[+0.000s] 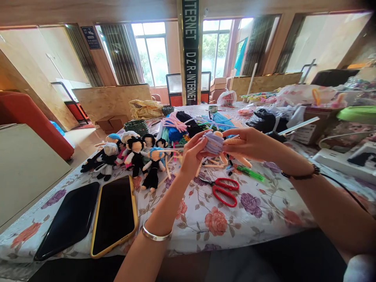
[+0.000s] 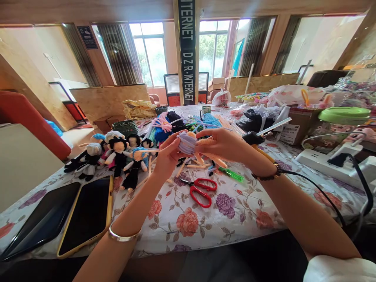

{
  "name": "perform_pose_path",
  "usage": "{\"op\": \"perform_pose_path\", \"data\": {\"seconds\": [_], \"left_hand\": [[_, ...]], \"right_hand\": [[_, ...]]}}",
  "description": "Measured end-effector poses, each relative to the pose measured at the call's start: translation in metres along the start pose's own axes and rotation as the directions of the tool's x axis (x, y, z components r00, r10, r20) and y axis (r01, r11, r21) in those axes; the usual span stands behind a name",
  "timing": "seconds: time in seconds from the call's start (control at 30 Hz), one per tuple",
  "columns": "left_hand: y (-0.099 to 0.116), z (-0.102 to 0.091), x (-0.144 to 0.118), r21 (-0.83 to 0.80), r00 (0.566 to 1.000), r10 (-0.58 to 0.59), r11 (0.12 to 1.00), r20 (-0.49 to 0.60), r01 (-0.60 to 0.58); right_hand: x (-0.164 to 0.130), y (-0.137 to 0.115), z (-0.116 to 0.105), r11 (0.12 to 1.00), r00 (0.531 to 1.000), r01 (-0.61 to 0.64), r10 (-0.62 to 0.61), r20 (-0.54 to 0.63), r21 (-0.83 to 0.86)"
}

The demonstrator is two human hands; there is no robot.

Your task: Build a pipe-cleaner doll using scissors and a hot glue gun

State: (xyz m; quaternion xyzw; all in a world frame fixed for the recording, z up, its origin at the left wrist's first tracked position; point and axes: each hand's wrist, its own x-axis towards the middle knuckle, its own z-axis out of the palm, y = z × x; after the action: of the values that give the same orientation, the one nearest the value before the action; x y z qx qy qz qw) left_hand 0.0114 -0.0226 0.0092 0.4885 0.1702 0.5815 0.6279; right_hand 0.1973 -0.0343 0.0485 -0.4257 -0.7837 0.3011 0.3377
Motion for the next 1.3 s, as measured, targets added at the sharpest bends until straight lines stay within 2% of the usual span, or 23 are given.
{"op": "perform_pose_path", "data": {"seconds": [0.13, 0.43, 0.7, 1.03, 1.2, 1.3], "left_hand": [[0.000, 0.000, 0.001, -0.001, 1.000, 0.023, 1.000, -0.016, -0.023], [-0.003, -0.002, 0.000, 0.063, 0.997, 0.074, 0.995, -0.024, -0.072], [-0.003, -0.002, 0.000, 0.069, 0.993, 0.114, 0.991, -0.021, -0.112], [-0.001, 0.001, 0.000, 0.139, 0.987, 0.128, 0.984, -0.093, -0.114], [-0.004, 0.001, 0.002, 0.127, 0.983, 0.149, 0.983, -0.107, -0.135], [-0.004, 0.001, 0.002, 0.140, 0.981, 0.142, 0.982, -0.134, -0.123]], "right_hand": [[0.000, -0.003, 0.002, 0.998, 1.000, -0.012, 0.011, -0.016, -0.066], [-0.002, -0.010, 0.004, 0.951, 0.986, 0.115, -0.145, -0.086, -0.288], [-0.005, -0.018, 0.011, 0.927, 0.979, 0.089, -0.148, -0.139, -0.364], [-0.006, -0.021, 0.019, 0.886, 0.968, 0.091, -0.185, -0.167, -0.454], [-0.005, -0.020, 0.024, 0.900, 0.965, 0.070, -0.170, -0.198, -0.430], [-0.004, -0.019, 0.024, 0.913, 0.977, 0.068, -0.142, -0.158, -0.402]]}}
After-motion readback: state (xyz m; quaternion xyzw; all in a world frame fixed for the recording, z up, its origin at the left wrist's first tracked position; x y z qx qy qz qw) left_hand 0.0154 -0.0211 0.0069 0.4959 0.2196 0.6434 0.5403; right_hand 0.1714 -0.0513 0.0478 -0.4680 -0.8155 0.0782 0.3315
